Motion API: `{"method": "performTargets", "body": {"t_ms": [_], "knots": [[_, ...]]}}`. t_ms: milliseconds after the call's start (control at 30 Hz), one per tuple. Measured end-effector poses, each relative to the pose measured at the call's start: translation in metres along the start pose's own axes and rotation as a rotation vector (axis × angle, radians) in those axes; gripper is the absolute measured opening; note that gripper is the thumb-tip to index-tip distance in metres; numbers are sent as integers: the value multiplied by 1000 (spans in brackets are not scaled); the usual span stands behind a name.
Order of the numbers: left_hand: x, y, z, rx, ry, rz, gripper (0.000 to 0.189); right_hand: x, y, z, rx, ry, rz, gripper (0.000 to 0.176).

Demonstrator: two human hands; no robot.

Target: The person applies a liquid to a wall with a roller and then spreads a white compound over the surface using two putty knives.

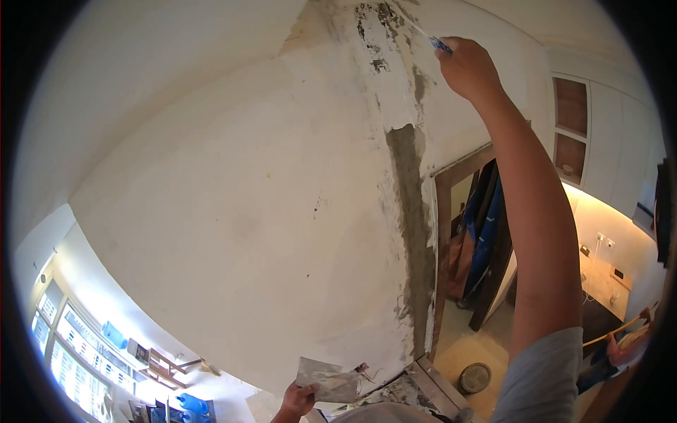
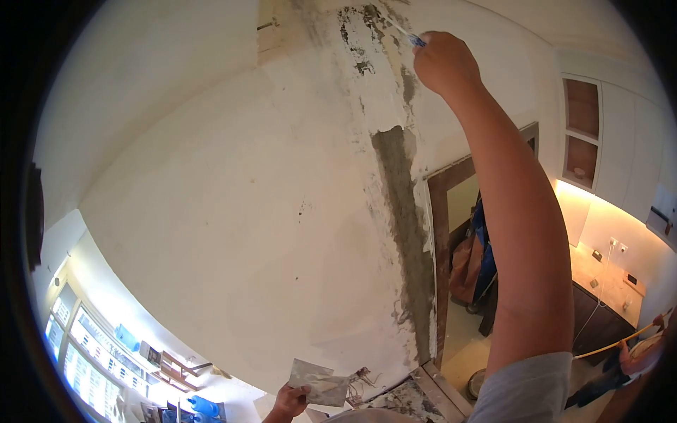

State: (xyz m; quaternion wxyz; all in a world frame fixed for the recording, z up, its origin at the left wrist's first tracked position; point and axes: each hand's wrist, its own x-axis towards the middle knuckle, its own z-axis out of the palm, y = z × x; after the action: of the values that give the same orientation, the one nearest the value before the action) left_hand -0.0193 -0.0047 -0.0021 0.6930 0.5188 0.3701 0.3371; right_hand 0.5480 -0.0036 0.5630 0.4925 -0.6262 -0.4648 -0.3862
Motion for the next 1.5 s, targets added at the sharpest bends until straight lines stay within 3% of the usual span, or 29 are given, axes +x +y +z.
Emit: {"method": "performTargets", "body": {"t_ms": [67, 133, 200, 267, 333, 400, 500, 767, 867, 933, 1167, 1333, 1500], "knots": [[1, 11, 16, -240, 23, -50, 26, 19, -7, -2, -122, 10, -54, 31], [21, -35, -25, 197, -47, 137, 41, 33, -19, -6, -205, 0, -57, 31], [28, -45, -32, 162, -65, 124, 49, 40, -30, -10, -247, -32, -12, 30], [20, -10, 2, -337, -30, -101, 49, 38, -24, -8, -143, -44, 35, 30], [17, 1, 12, -324, -2, -92, 49, 32, -16, -10, -85, -7, 45, 30], [17, 12, 21, -334, 8, -78, 49, 14, -8, -3, -72, 62, 13, 31], [18, 22, 31, -369, -5, -60, 49, -11, 4, -3, -62, -77, 59, 40], [31, 11, 22, -391, -48, -81, 49, -128, 38, 10, 3, -106, 64, 41], [29, 15, 26, -378, -64, -89, 49, -166, 41, -1, 34, -258, 188, 39], [28, 21, 29, -384, -55, -80, 48, -175, 39, -12, 77, -246, 211, 40], [27, 19, 33, -362, 9, -81, 48, -119, 15, -4, 114, 61, 74, 38], [31, 12, 31, -435, -6, -96, 48, -62, -1, 16, 32, -7, 53, 41], [23, 26, 46, -438, 37, -138, 47, -98, 8, 29, 10, -84, 79, 44]]}}
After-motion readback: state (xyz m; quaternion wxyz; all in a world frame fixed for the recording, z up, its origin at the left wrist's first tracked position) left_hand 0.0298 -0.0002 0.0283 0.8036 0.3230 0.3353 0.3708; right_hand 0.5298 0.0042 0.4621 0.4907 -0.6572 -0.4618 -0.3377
